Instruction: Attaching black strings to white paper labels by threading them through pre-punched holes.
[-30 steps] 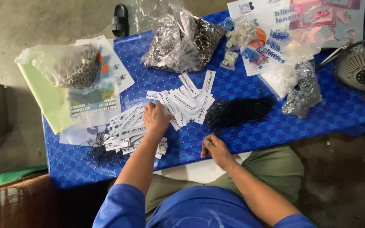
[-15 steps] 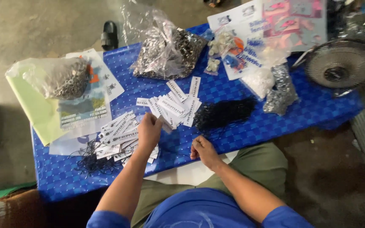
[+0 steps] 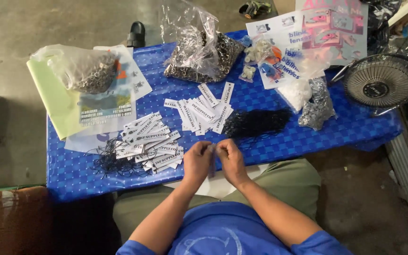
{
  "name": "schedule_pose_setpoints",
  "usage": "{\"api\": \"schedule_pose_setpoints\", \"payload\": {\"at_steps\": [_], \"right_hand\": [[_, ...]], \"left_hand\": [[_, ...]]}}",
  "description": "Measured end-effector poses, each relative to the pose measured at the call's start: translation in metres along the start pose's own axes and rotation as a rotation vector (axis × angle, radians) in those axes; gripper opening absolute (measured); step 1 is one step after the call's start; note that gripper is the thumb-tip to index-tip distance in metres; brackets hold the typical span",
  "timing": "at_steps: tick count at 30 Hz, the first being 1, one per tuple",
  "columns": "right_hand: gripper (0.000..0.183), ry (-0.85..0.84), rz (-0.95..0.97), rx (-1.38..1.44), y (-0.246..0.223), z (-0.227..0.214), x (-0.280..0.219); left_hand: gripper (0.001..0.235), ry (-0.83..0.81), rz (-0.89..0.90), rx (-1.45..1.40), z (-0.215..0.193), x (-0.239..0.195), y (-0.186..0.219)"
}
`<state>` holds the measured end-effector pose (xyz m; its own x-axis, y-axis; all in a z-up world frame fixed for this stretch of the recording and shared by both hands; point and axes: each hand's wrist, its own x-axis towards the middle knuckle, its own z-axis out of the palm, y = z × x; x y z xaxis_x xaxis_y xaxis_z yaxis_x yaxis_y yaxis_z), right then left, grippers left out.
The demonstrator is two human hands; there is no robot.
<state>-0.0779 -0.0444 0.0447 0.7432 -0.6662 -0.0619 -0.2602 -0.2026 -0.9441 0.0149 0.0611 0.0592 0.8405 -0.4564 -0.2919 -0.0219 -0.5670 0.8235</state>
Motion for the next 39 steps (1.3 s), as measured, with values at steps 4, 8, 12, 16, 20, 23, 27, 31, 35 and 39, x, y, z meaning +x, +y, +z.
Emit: {"api": "schedule_pose_setpoints", "payload": {"at_steps": [4,8,12,16,20,23,27,31,35,39], "right_hand": [[0.010,0.095,-0.243,-0.055,0.008,0.013,-0.004],[0.012,0.097,-0.253,-0.036,0.012,0.014,-0.006],[0.014,0.089,-0.293,-0.015,0.014,0.014,-0.009],[0.012,0.127,-0.299,-0.070,0.011,0.012,-0.014],[0.012,0.125,-0.324,-0.109,0.007,0.011,-0.015],[0.012,0.137,-0.339,-0.134,0.012,0.011,-0.012],[0.014,0.122,-0.299,-0.083,0.014,0.012,-0.015],[0.012,0.088,-0.285,-0.080,0.025,0.012,-0.013],[0.012,0.030,-0.210,-0.049,0.035,0.013,-0.014],[0.007,-0.051,-0.076,0.021,0.036,0.009,-0.013]], "left_hand": [[0.020,-0.012,-0.070,-0.120,0.006,-0.011,-0.012],[0.035,-0.084,-0.214,-0.783,0.015,-0.016,-0.030],[0.027,-0.122,-0.316,-1.071,0.025,-0.024,-0.038],[0.021,-0.057,-0.278,-0.934,0.008,-0.031,-0.018],[0.015,-0.047,-0.235,-0.732,0.005,-0.027,-0.019],[0.016,-0.068,-0.181,-0.567,0.002,-0.026,-0.018],[0.020,-0.094,-0.119,-0.530,-0.001,-0.034,-0.011],[0.021,-0.098,-0.153,-0.608,-0.003,-0.036,-0.007],[0.016,-0.105,-0.158,-0.621,0.002,-0.030,-0.022],[0.011,-0.100,-0.127,-0.480,0.009,-0.024,-0.038]]}}
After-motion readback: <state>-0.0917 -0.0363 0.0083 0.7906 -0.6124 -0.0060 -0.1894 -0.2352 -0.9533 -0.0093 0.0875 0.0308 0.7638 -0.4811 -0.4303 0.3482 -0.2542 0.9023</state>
